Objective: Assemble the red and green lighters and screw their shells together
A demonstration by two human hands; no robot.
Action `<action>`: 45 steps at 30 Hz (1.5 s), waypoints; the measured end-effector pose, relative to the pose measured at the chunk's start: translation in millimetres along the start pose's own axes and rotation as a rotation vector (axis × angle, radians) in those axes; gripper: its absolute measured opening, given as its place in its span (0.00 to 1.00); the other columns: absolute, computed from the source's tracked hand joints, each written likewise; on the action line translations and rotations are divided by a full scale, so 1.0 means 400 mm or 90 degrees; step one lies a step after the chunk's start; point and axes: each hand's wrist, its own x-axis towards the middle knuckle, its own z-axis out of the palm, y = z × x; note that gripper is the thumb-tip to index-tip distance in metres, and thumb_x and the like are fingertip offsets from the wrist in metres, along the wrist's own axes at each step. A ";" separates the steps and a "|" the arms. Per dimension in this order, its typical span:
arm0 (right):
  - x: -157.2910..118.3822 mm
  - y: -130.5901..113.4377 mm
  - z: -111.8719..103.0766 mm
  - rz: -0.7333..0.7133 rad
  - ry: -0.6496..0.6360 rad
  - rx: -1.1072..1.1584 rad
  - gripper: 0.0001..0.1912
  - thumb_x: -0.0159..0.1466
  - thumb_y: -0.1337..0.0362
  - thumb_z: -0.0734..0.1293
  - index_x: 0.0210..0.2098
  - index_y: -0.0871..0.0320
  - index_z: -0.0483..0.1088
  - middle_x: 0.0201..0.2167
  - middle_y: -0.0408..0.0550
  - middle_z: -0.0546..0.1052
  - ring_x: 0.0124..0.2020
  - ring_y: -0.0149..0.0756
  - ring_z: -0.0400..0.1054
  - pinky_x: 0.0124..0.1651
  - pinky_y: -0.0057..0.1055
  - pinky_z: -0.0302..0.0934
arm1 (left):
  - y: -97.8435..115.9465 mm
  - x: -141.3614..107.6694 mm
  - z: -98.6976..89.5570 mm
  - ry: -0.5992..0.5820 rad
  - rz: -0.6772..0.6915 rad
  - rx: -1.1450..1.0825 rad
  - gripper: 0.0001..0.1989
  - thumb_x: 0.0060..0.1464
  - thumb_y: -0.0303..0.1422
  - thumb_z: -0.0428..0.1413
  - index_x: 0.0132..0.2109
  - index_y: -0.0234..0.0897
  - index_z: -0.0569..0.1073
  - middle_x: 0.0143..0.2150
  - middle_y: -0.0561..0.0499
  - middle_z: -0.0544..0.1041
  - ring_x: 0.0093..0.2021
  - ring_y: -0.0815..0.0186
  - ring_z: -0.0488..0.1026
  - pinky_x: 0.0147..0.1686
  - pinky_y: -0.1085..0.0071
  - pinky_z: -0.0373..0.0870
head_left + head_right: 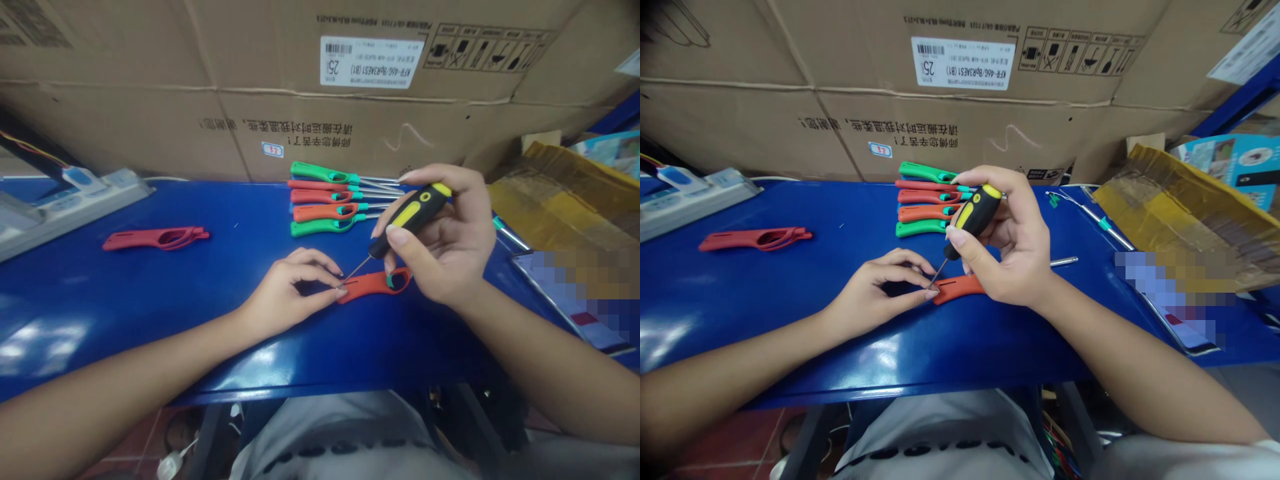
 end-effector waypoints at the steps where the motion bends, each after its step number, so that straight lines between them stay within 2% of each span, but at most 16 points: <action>1: -0.003 0.000 0.000 0.001 -0.004 -0.008 0.19 0.66 0.66 0.70 0.54 0.47 0.66 0.36 0.42 0.77 0.24 0.28 0.72 0.19 0.24 0.70 | 0.000 0.000 0.000 -0.002 0.000 -0.001 0.02 0.56 0.32 0.66 0.36 0.39 0.83 0.43 0.49 0.80 0.44 0.64 0.77 0.50 0.65 0.72; 3: -0.007 -0.001 -0.001 0.002 -0.009 -0.030 0.19 0.66 0.64 0.71 0.55 0.48 0.66 0.41 0.45 0.78 0.27 0.30 0.74 0.22 0.26 0.73 | 0.000 0.001 -0.002 -0.007 0.005 -0.006 0.03 0.56 0.32 0.66 0.38 0.39 0.83 0.44 0.49 0.80 0.45 0.64 0.77 0.50 0.65 0.72; 6: -0.009 0.001 -0.005 0.004 -0.012 -0.050 0.19 0.65 0.63 0.71 0.55 0.48 0.67 0.46 0.49 0.78 0.31 0.33 0.75 0.27 0.29 0.75 | 0.002 0.003 -0.008 -0.029 0.021 0.015 0.15 0.54 0.35 0.68 0.49 0.39 0.81 0.48 0.48 0.81 0.50 0.62 0.77 0.55 0.64 0.71; 9: -0.005 0.009 -0.011 0.011 -0.019 -0.053 0.19 0.66 0.63 0.71 0.55 0.48 0.68 0.45 0.48 0.78 0.30 0.33 0.75 0.27 0.29 0.75 | 0.000 0.002 -0.012 -0.071 0.027 0.082 0.26 0.52 0.38 0.69 0.57 0.39 0.76 0.52 0.47 0.80 0.54 0.60 0.74 0.57 0.62 0.69; 12: -0.003 0.017 -0.016 0.020 -0.036 -0.053 0.19 0.65 0.62 0.71 0.55 0.49 0.68 0.41 0.47 0.78 0.29 0.34 0.74 0.27 0.32 0.76 | -0.006 -0.002 -0.011 -0.114 0.032 0.126 0.27 0.53 0.39 0.68 0.58 0.39 0.74 0.55 0.47 0.79 0.54 0.58 0.74 0.57 0.58 0.69; 17: -0.012 0.023 -0.016 0.028 -0.071 -0.089 0.20 0.66 0.60 0.71 0.56 0.48 0.68 0.41 0.49 0.78 0.31 0.38 0.75 0.27 0.35 0.75 | -0.015 -0.007 -0.007 -0.142 0.037 0.160 0.24 0.56 0.39 0.66 0.58 0.40 0.73 0.55 0.48 0.79 0.54 0.57 0.73 0.57 0.57 0.68; 25: -0.011 0.023 -0.018 0.016 -0.060 -0.090 0.20 0.66 0.60 0.71 0.57 0.47 0.68 0.40 0.49 0.78 0.28 0.37 0.74 0.25 0.35 0.74 | -0.010 -0.009 -0.004 -0.140 0.056 0.156 0.19 0.60 0.36 0.63 0.57 0.40 0.74 0.54 0.49 0.80 0.53 0.59 0.73 0.56 0.59 0.68; 28: -0.010 0.022 -0.017 0.008 -0.056 -0.090 0.20 0.65 0.62 0.71 0.56 0.48 0.69 0.40 0.48 0.78 0.28 0.36 0.74 0.25 0.35 0.74 | -0.003 -0.006 -0.004 -0.121 0.067 0.135 0.14 0.61 0.33 0.61 0.54 0.40 0.76 0.51 0.49 0.81 0.52 0.60 0.75 0.55 0.61 0.68; 33: -0.007 0.012 -0.013 -0.007 -0.013 -0.071 0.19 0.64 0.64 0.71 0.54 0.49 0.69 0.38 0.47 0.78 0.29 0.35 0.75 0.25 0.32 0.74 | 0.004 -0.002 -0.005 -0.047 0.044 0.114 0.05 0.61 0.32 0.62 0.44 0.38 0.78 0.46 0.49 0.82 0.49 0.62 0.76 0.54 0.64 0.70; 40: -0.003 0.008 -0.012 -0.019 -0.014 -0.069 0.19 0.65 0.65 0.71 0.54 0.48 0.68 0.44 0.48 0.78 0.32 0.35 0.76 0.27 0.30 0.74 | 0.003 0.000 -0.007 -0.023 0.037 0.103 0.02 0.59 0.31 0.63 0.40 0.39 0.81 0.45 0.49 0.83 0.48 0.62 0.78 0.52 0.63 0.71; 45: -0.010 0.003 -0.008 -0.006 -0.009 -0.067 0.20 0.65 0.63 0.71 0.54 0.48 0.67 0.40 0.47 0.78 0.31 0.36 0.75 0.27 0.33 0.74 | 0.005 0.002 -0.006 -0.031 0.035 0.091 0.03 0.60 0.31 0.63 0.40 0.40 0.82 0.45 0.49 0.83 0.48 0.61 0.78 0.52 0.62 0.72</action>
